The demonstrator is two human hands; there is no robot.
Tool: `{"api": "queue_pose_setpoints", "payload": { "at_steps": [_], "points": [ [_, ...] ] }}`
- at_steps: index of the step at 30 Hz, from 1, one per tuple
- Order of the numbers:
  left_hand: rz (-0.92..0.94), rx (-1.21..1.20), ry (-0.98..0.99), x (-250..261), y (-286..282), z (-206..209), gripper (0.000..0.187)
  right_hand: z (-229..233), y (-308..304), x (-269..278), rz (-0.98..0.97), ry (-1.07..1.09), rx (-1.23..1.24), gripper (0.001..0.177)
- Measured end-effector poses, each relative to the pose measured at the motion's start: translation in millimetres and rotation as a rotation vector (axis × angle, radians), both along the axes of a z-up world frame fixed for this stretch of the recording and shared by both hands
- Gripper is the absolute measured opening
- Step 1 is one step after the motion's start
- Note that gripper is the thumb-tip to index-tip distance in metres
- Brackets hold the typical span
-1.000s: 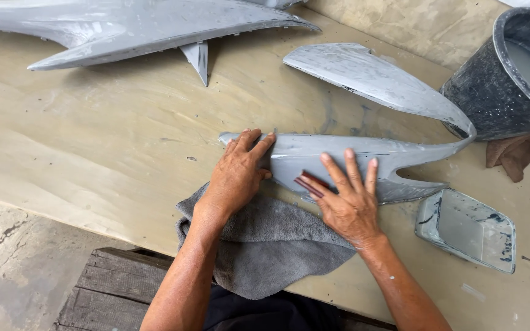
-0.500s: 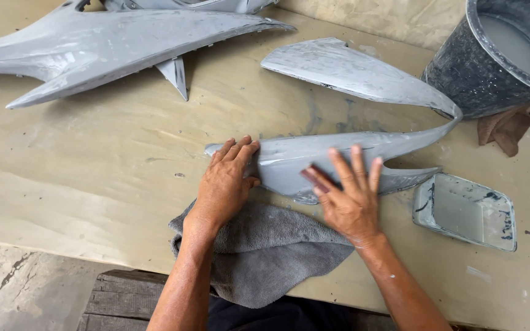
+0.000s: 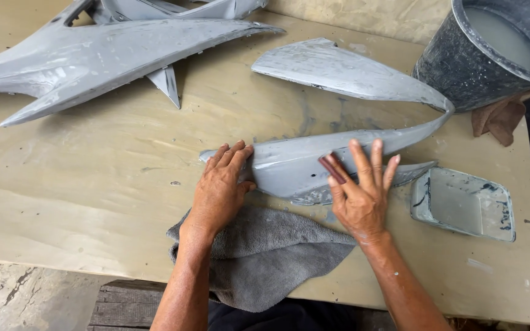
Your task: The person sands the surface of a grey plastic motorcycle fairing part using a sanding block. They repeatedly dip the block into a small container of water and continue sanding the curved edges and flat areas of the part.
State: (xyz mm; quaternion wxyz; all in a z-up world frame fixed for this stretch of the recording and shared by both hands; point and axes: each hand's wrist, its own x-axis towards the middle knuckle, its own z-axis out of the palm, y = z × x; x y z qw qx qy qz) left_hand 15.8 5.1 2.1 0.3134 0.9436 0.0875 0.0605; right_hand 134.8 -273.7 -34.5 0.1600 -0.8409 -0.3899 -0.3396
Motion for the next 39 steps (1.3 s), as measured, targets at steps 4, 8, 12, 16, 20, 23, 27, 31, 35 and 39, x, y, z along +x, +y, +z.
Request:
{"api": "queue_pose_setpoints", "payload": {
  "at_steps": [4, 8, 12, 16, 20, 23, 27, 31, 35, 39],
  "points": [
    [-0.012, 0.015, 0.005, 0.3, 0.6, 2.9, 0.073, -4.6, 17.6, -8.4, -0.020, -0.010, -0.013, 0.032],
    [-0.015, 0.003, 0.005, -2.5, 0.0, 9.7, 0.072, -11.3, 31.0, -16.0, 0.038, 0.030, -0.044, 0.032],
    [-0.008, -0.010, -0.011, -1.6, -0.8, 9.2, 0.072, 2.4, 3.5, 2.6, -0.056, 0.063, 0.071, 0.038],
    [-0.017, 0.007, -0.026, -1.5, 0.0, 3.7, 0.071, 0.8, 11.0, -2.8, -0.096, 0.024, 0.086, 0.035],
    [-0.041, 0.004, -0.072, -3.6, -1.1, 8.3, 0.069, -4.3, 28.1, -17.7, -0.035, 0.049, 0.025, 0.037],
    [-0.054, 0.006, -0.077, -3.4, 0.2, 9.1, 0.068, -6.6, 17.4, -2.9, -0.075, 0.036, 0.109, 0.035],
    [-0.046, -0.006, -0.073, -2.5, 0.8, 7.5, 0.068, -4.0, 6.4, 5.7, -0.135, 0.053, 0.267, 0.036],
    [0.019, 0.006, -0.117, 1.8, -6.9, 3.6, 0.073, -4.0, 21.5, -18.1, -0.111, 0.169, 0.088, 0.043],
    [0.027, -0.001, -0.120, 2.2, -6.2, 0.9, 0.073, -8.0, 16.7, -14.6, -0.039, 0.132, -0.002, 0.041],
    [0.044, 0.002, -0.092, 1.5, -7.7, 3.3, 0.071, 12.1, 5.2, -5.2, -0.122, 0.179, 0.228, 0.037]
  ]
}}
